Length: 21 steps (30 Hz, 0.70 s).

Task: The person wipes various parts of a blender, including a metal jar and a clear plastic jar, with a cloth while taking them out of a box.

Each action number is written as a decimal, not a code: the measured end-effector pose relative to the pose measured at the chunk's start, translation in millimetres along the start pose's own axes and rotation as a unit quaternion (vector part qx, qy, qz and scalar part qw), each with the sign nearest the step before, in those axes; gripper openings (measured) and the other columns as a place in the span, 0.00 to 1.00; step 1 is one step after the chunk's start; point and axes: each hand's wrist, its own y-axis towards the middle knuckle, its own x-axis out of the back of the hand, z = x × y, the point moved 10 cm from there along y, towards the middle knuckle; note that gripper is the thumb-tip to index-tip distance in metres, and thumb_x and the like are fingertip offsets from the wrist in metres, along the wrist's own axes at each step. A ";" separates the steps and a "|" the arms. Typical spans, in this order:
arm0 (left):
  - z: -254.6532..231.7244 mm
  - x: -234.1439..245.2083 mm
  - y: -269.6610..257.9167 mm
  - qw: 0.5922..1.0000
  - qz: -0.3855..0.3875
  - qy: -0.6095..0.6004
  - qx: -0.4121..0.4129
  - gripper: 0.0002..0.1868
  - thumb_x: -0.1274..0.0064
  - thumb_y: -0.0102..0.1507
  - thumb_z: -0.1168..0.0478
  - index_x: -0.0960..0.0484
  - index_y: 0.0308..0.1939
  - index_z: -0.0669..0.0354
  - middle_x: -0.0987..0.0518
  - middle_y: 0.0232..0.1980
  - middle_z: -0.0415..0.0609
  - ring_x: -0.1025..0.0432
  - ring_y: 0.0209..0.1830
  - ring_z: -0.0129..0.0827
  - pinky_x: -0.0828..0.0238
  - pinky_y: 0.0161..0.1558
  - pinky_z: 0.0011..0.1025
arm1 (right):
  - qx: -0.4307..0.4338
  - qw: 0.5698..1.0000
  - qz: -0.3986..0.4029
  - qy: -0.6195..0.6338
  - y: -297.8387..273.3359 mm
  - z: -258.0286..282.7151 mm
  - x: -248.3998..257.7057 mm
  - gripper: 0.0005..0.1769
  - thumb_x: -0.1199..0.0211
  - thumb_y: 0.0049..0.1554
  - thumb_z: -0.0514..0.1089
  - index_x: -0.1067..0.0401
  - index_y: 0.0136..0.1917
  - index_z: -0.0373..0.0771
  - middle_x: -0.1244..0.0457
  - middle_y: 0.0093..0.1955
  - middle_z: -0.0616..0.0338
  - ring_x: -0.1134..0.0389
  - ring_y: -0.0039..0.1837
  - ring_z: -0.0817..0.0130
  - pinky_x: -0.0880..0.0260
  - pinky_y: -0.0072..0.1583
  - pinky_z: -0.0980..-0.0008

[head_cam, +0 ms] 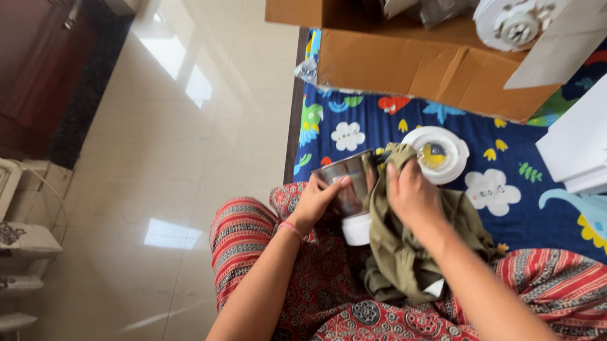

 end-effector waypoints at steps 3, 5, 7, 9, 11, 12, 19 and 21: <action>-46.9 -16.3 -25.4 0.988 0.076 -0.135 0.028 0.38 0.37 0.57 0.38 0.19 0.49 0.74 0.18 0.37 0.51 0.26 0.29 0.25 0.29 0.32 0.23 | -0.185 0.969 0.165 0.024 11.1 -38.9 -25.1 0.30 0.56 0.69 0.59 0.36 0.65 0.31 0.32 0.51 0.31 0.31 0.57 0.34 0.31 0.60 0.42; -68.8 -15.1 -30.9 0.988 0.067 -0.135 0.023 0.36 0.36 0.55 0.37 0.18 0.45 0.71 0.17 0.36 0.48 0.25 0.29 0.23 0.28 0.32 0.22 | -0.217 0.964 0.156 0.005 26.8 -49.9 -28.1 0.30 0.57 0.72 0.61 0.32 0.61 0.30 0.33 0.51 0.30 0.32 0.58 0.33 0.31 0.61 0.42; -80.0 -15.0 -29.9 0.989 0.060 -0.136 0.016 0.34 0.36 0.54 0.36 0.18 0.42 0.68 0.16 0.35 0.46 0.23 0.29 0.21 0.26 0.33 0.21 | -0.248 0.958 0.145 -0.015 24.8 -53.1 -25.8 0.33 0.58 0.75 0.62 0.29 0.57 0.29 0.33 0.51 0.29 0.33 0.59 0.31 0.32 0.62 0.41; -74.9 -10.4 -26.0 0.998 0.028 -0.023 0.042 0.36 0.37 0.54 0.35 0.15 0.28 0.72 0.20 0.26 0.50 0.30 0.22 0.26 0.34 0.27 0.26 | -0.223 0.956 0.165 -0.097 23.4 -41.3 -18.3 0.31 0.61 0.75 0.59 0.29 0.56 0.30 0.32 0.55 0.30 0.31 0.60 0.35 0.32 0.63 0.42; -70.0 -9.0 -24.7 0.998 0.020 -0.025 0.046 0.35 0.38 0.53 0.33 0.15 0.26 0.69 0.19 0.26 0.48 0.28 0.23 0.26 0.31 0.28 0.25 | -0.040 0.983 0.069 -0.167 32.9 15.0 1.1 0.29 0.61 0.71 0.56 0.33 0.64 0.28 0.36 0.65 0.33 0.34 0.67 0.41 0.37 0.65 0.40; -67.1 -7.4 -22.6 0.999 0.010 -0.026 0.046 0.34 0.38 0.52 0.32 0.16 0.24 0.66 0.18 0.27 0.46 0.25 0.24 0.25 0.28 0.29 0.25 | 0.148 0.962 -0.033 -0.226 25.7 66.2 15.2 0.32 0.61 0.67 0.53 0.38 0.72 0.26 0.40 0.75 0.35 0.36 0.73 0.46 0.41 0.68 0.37; -51.0 -2.8 -14.9 0.997 -0.049 0.046 0.029 0.37 0.39 0.54 0.29 0.26 0.29 0.64 0.20 0.27 0.50 0.25 0.25 0.27 0.25 0.29 0.26 | 0.078 0.987 0.129 0.050 -10.0 99.0 -1.0 0.38 0.58 0.69 0.54 0.54 0.80 0.22 0.57 0.81 0.26 0.55 0.82 0.34 0.57 0.79 0.48; -53.8 -1.8 -11.3 0.998 -0.061 0.022 -0.007 0.39 0.38 0.55 0.29 0.25 0.36 0.68 0.18 0.32 0.50 0.23 0.30 0.25 0.26 0.34 0.25 | 0.083 0.988 0.119 0.049 7.4 89.8 -4.7 0.39 0.59 0.70 0.55 0.56 0.80 0.20 0.57 0.81 0.22 0.54 0.81 0.32 0.56 0.79 0.47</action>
